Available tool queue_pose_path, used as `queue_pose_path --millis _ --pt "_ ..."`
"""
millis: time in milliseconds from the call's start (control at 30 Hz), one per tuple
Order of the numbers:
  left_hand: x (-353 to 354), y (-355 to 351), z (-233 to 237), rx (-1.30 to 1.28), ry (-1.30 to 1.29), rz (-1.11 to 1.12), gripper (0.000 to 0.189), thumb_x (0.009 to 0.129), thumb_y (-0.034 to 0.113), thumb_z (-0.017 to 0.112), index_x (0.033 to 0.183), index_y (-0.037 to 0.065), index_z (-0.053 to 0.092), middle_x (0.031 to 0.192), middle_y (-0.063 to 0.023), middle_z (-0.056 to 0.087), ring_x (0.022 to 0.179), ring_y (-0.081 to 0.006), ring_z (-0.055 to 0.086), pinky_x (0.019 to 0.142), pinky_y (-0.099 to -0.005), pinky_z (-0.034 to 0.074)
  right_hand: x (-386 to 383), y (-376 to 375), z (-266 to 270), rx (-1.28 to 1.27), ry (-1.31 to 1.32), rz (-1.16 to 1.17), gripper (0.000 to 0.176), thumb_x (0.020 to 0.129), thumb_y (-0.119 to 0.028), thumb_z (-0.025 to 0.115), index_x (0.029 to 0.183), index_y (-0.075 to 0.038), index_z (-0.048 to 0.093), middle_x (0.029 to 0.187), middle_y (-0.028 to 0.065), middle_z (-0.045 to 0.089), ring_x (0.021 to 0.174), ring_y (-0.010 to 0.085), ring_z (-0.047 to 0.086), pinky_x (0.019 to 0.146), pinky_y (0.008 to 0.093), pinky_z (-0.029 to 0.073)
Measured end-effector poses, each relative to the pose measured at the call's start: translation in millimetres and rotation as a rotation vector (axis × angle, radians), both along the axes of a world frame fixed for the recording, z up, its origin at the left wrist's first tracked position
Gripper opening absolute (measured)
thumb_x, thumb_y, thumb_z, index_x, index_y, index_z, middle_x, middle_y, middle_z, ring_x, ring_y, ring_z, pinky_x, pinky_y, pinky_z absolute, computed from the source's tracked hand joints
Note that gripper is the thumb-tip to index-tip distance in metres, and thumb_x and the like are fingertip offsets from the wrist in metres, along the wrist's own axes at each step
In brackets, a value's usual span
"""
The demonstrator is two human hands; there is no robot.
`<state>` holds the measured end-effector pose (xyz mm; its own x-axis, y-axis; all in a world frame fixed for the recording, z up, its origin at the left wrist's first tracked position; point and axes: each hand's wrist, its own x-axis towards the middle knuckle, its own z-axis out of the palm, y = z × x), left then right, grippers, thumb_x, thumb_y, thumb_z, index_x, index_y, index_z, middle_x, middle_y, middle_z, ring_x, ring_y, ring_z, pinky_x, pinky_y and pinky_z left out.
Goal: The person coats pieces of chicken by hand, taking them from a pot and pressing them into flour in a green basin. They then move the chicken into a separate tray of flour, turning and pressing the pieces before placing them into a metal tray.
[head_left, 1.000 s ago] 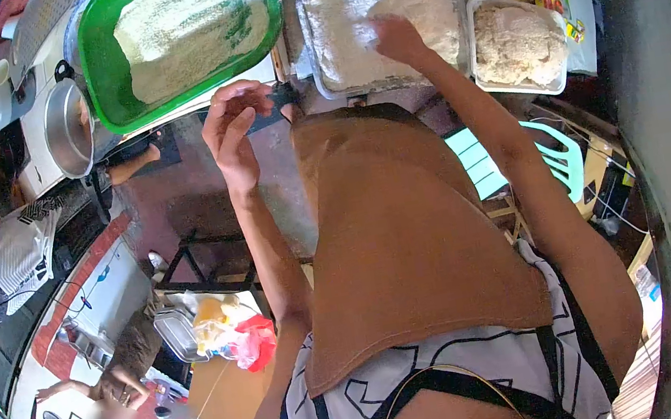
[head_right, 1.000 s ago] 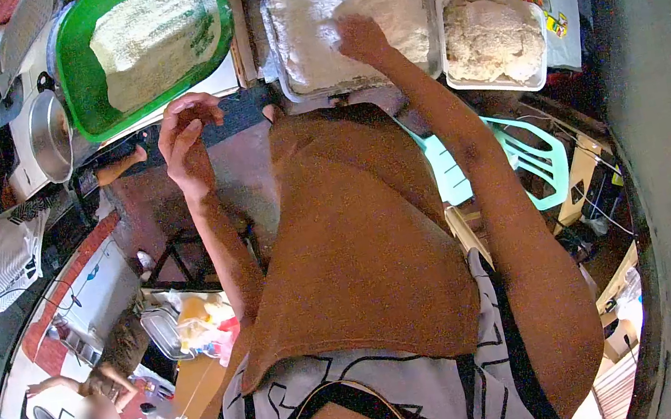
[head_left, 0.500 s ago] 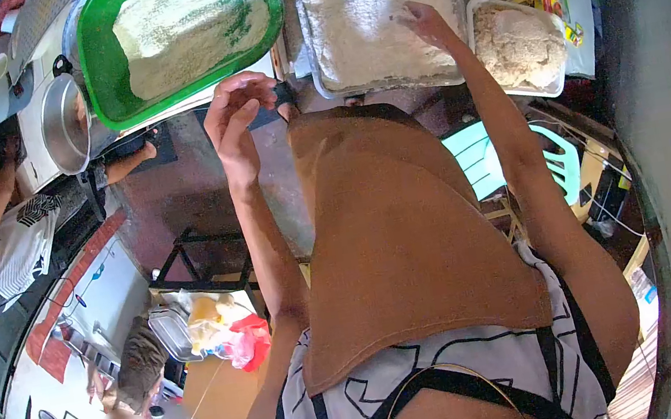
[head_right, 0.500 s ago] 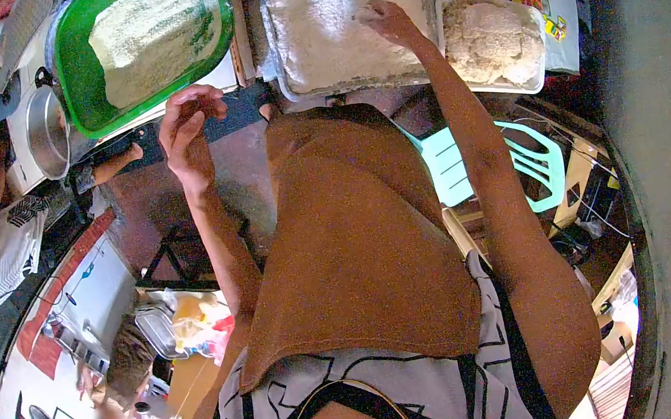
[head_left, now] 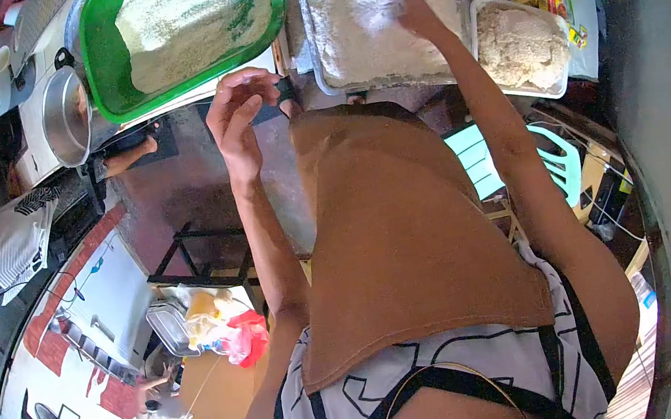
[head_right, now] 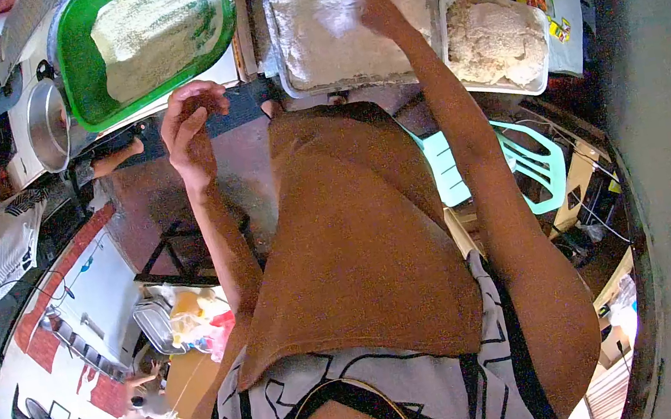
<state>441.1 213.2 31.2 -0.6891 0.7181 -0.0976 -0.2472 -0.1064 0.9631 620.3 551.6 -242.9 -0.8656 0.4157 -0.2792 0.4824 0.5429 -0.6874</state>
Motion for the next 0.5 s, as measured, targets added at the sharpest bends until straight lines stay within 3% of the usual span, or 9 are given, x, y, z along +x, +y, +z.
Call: queue_pose_path --millis 67,100,167,300,400,467,500 --pt "1 0 -1 0.003 -0.003 0.006 0.030 0.083 0.006 0.053 0.110 -0.003 0.062 0.099 -0.0142 0.068 0.083 -0.0183 0.060 0.079 -0.0317 0.047 20 19 -8 0.293 -0.035 -0.085 0.049 0.084 -0.024 0.067 0.130 -0.006 0.059 0.121 0.0225 0.063 0.103 0.0323 0.065 0.090 0.0395 0.052" --pt "1 0 0 -0.004 0.000 0.006 0.030 0.083 0.006 0.053 0.109 -0.003 0.062 0.099 -0.0141 0.068 0.082 -0.0183 0.060 0.079 -0.0317 0.047 25 21 3 0.295 -0.036 -0.082 0.049 0.084 -0.024 0.067 0.130 -0.006 0.059 0.121 0.0225 0.063 0.103 0.0323 0.065 0.090 0.0395 0.052" --pt "3 -1 -1 -0.010 -0.001 0.009 0.029 0.083 0.006 0.053 0.109 -0.003 0.063 0.099 -0.0141 0.068 0.082 -0.0183 0.060 0.079 -0.0317 0.047 42 18 29 0.486 -0.110 -0.128 0.049 0.085 -0.031 0.065 0.124 -0.002 0.057 0.117 0.0253 0.062 0.110 0.0422 0.059 0.097 0.0495 0.048" --pt "2 -1 -4 0.002 -0.015 0.009 0.029 0.083 0.006 0.053 0.109 -0.003 0.063 0.098 -0.0140 0.068 0.082 -0.0182 0.060 0.078 -0.0318 0.047 60 -14 55 0.488 -0.197 -0.250 0.055 0.086 -0.039 0.065 0.122 0.002 0.057 0.119 0.0280 0.060 0.114 0.0450 0.056 0.099 0.0498 0.046" --pt "0 0 -4 0.009 -0.014 0.001 0.030 0.082 0.006 0.053 0.109 -0.003 0.063 0.098 -0.0141 0.068 0.082 -0.0182 0.060 0.078 -0.0318 0.048 73 -45 22 0.359 -0.332 -0.352 0.066 0.086 -0.045 0.064 0.124 0.008 0.055 0.120 0.0302 0.060 0.117 0.0458 0.054 0.103 0.0509 0.042" --pt "-1 2 -5 0.001 -0.011 -0.012 0.030 0.082 0.006 0.053 0.109 -0.003 0.063 0.098 -0.0141 0.068 0.082 -0.0182 0.060 0.078 -0.0317 0.048 82 -64 -23 0.614 -0.326 -0.113 0.083 0.087 -0.049 0.064 0.140 0.008 0.039 0.134 0.0358 0.048 0.127 0.0481 0.047 0.109 0.0513 0.036" --pt "-1 2 -6 -0.002 -0.005 -0.017 0.030 0.082 0.005 0.053 0.109 -0.003 0.063 0.098 -0.0142 0.068 0.082 -0.0183 0.060 0.078 -0.0317 0.048 72 -70 -10 0.612 -0.328 -0.118 0.083 0.087 -0.049 0.064 0.140 0.008 0.039 0.134 0.0358 0.048 0.127 0.0481 0.047 0.109 0.0513 0.036"
